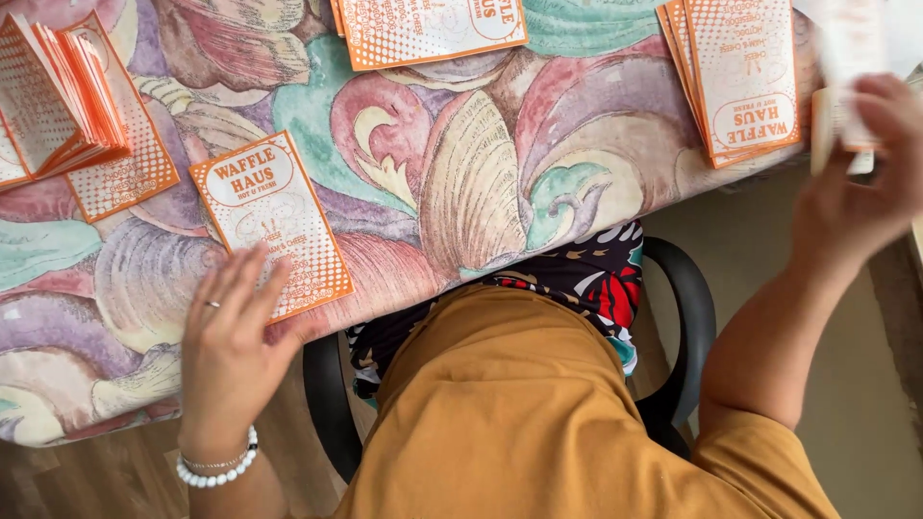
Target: Applying glue to paper templates and folding them to assemble paper bags.
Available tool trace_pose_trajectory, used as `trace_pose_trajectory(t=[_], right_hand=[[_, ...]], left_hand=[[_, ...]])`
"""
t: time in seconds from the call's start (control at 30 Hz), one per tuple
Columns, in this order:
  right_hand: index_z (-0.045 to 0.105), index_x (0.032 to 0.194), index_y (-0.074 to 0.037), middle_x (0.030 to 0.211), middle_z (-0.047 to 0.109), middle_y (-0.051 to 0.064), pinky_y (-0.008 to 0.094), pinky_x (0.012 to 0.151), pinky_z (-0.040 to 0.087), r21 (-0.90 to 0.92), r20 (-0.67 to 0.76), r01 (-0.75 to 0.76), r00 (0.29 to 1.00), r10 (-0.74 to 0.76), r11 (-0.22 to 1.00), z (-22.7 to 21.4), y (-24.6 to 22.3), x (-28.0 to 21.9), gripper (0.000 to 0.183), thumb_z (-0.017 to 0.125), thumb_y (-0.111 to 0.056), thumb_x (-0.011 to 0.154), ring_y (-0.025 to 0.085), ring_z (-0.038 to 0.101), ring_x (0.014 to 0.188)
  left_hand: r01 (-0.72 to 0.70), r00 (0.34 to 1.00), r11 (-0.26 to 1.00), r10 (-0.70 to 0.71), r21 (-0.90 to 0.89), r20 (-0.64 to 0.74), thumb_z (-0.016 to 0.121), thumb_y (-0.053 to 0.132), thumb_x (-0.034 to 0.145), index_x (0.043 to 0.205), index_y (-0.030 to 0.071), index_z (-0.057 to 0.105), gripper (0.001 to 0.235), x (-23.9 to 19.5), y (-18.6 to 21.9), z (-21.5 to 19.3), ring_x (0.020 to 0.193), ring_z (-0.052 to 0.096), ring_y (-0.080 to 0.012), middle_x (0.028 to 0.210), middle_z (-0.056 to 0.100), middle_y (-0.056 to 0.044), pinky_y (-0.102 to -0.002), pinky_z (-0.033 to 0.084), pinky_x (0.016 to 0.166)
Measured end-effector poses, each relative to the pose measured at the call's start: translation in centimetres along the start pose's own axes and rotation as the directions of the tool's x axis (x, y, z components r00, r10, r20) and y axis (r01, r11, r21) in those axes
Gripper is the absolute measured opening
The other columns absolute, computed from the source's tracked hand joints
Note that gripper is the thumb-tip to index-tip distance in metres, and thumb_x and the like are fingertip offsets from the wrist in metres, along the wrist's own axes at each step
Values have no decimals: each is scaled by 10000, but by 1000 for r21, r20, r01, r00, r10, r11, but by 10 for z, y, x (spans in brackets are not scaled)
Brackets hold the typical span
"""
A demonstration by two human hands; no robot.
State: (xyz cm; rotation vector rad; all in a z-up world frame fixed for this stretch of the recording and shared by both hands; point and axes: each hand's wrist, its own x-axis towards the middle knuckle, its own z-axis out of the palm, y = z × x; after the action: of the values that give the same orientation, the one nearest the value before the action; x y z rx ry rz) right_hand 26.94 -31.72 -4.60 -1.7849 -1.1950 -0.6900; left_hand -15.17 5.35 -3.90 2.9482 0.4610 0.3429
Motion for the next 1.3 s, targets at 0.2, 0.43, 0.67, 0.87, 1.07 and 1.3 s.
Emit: trace_pose_trajectory(t=[0.2, 0.43, 0.67, 0.87, 1.07, 1.3], right_hand=[[742, 1292, 96, 1438, 701, 262, 633, 1254, 433, -145, 481, -158, 851, 209, 977, -1, 11, -12, 370, 693, 25, 933, 551, 530, 1534], [655, 1308, 233, 1396, 642, 419, 691, 1266, 477, 18, 316, -98, 945, 87, 995, -11, -39, 1, 419, 721, -66, 1021, 611, 563, 1473], [527, 1364, 74, 1098, 705, 266, 402, 915, 586, 481, 387, -633, 774, 501, 606, 65, -111, -27, 527, 722, -149, 928, 345, 729, 1010], [201, 1630, -27, 882, 683, 183, 321, 652, 611, 677, 555, -694, 700, 449, 245, 110, -114, -49, 756, 590, 60, 988, 211, 716, 698], [271, 1605, -59, 965, 709, 199, 287, 741, 606, 570, 478, -715, 690, 544, 405, 96, -107, -26, 885, 722, 173, 879, 171, 690, 765], [531, 1484, 62, 1032, 724, 226, 427, 812, 598, 395, 445, -468, 850, 281, 791, 76, -66, 2, 698, 746, 224, 840, 314, 720, 819]], left_hand=[[-107, 988, 994, 106, 1, -111, 806, 239, 918, 1190, 85, 775, 314, -14, 5, 11, 1277, 673, -340, 1329, 725, -138, -495, 480, 1141], [-228, 949, 971, 237, 65, -206, 714, 20, 995, 1052, -7, 794, 102, 4, 6, 10, 1116, 739, -305, 1169, 781, -143, -440, 545, 1000], [-346, 843, 860, 111, -374, -526, 831, 39, 845, 874, 26, 784, 57, 41, 74, 41, 807, 773, -273, 924, 792, -119, -423, 613, 784], [-397, 785, 698, -79, -596, -615, 843, 97, 819, 795, 130, 782, 73, 103, 151, 62, 726, 747, -229, 920, 798, -38, -359, 591, 703], [-216, 833, 503, -352, -837, -427, 727, 35, 883, 940, 24, 602, 138, 121, 160, 74, 705, 666, -234, 895, 716, -160, -350, 537, 633], [-127, 842, 848, -182, -515, -507, 761, 44, 890, 1607, -14, 232, 893, 120, 129, 84, 1492, 330, -465, 1604, 308, -274, -596, 287, 1246]])
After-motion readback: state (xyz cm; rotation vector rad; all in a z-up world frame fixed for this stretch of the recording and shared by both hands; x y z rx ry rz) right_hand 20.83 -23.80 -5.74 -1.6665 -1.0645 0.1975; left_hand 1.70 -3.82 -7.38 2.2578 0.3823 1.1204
